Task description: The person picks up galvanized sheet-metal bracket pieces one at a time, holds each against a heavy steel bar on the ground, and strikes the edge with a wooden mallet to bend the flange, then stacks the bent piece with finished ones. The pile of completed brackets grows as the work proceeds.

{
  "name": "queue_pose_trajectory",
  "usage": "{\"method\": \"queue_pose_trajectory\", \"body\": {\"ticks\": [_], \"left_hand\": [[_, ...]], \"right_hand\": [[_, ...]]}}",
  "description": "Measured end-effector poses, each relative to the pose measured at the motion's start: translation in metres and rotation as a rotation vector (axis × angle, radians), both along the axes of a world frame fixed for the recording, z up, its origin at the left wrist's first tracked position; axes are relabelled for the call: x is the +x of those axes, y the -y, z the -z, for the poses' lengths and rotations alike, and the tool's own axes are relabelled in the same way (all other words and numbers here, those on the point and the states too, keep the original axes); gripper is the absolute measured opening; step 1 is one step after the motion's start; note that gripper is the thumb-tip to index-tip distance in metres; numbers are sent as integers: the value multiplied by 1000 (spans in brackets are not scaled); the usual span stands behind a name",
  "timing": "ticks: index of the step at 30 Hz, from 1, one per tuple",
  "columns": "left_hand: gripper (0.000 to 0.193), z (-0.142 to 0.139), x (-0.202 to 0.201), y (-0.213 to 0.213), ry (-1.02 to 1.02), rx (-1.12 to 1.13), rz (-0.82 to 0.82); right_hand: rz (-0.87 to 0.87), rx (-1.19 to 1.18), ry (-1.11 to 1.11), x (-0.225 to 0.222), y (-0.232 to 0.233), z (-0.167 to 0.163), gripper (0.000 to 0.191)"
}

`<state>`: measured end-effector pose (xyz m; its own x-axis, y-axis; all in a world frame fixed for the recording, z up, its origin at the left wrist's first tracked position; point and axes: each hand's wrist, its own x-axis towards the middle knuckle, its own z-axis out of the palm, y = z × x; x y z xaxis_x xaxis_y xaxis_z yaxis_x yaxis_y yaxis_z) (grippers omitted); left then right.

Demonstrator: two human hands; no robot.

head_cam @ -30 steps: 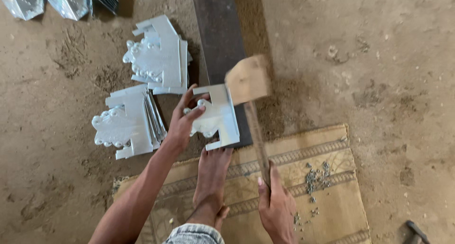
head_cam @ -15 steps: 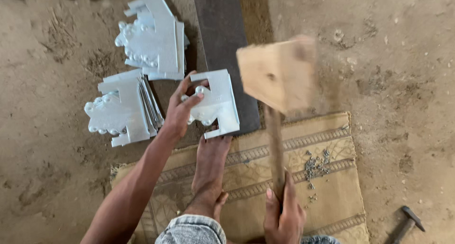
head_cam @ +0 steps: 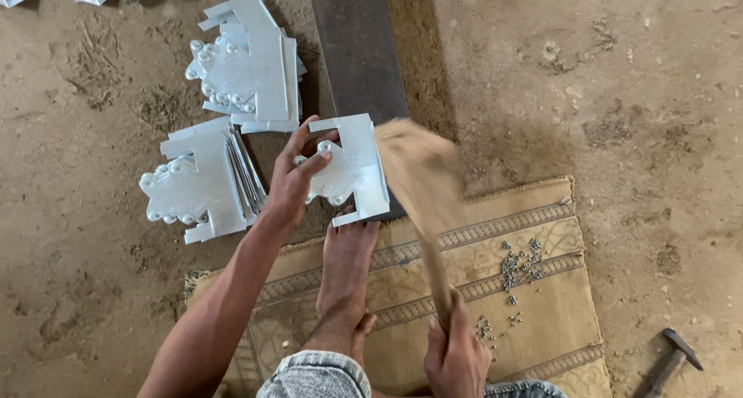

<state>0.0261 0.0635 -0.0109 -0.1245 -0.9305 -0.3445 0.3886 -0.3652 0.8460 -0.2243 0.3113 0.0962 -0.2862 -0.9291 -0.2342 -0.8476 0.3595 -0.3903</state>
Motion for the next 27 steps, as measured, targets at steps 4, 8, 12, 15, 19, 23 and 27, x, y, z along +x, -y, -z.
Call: {"method": "queue_pose_trajectory", "body": {"ticks": [4, 8, 12, 15, 19, 23, 27], "left_hand": [[81, 5, 1, 0, 1, 11, -6], [87, 12, 1, -3, 16, 6, -3], [88, 16, 2, -4, -39, -17, -7], [88, 17, 2, -3, -10, 4, -6], [83, 18, 1, -2, -50, -10, -22], [82, 18, 1, -2, -52, 54, -20], [83, 20, 1, -3, -54, 4, -26]], "right_hand": [[-101, -222, 96, -12, -16, 9, 58], [65, -256, 137, -22, -44, 30, 54], [54, 13, 102, -25, -60, 50, 63], [10, -280, 96, -20, -65, 53, 58], [99, -417, 185, -14, -64, 52, 55], [15, -72, 67, -20, -59, 48, 61], [-58, -387, 135, -25, -52, 34, 45]]}}
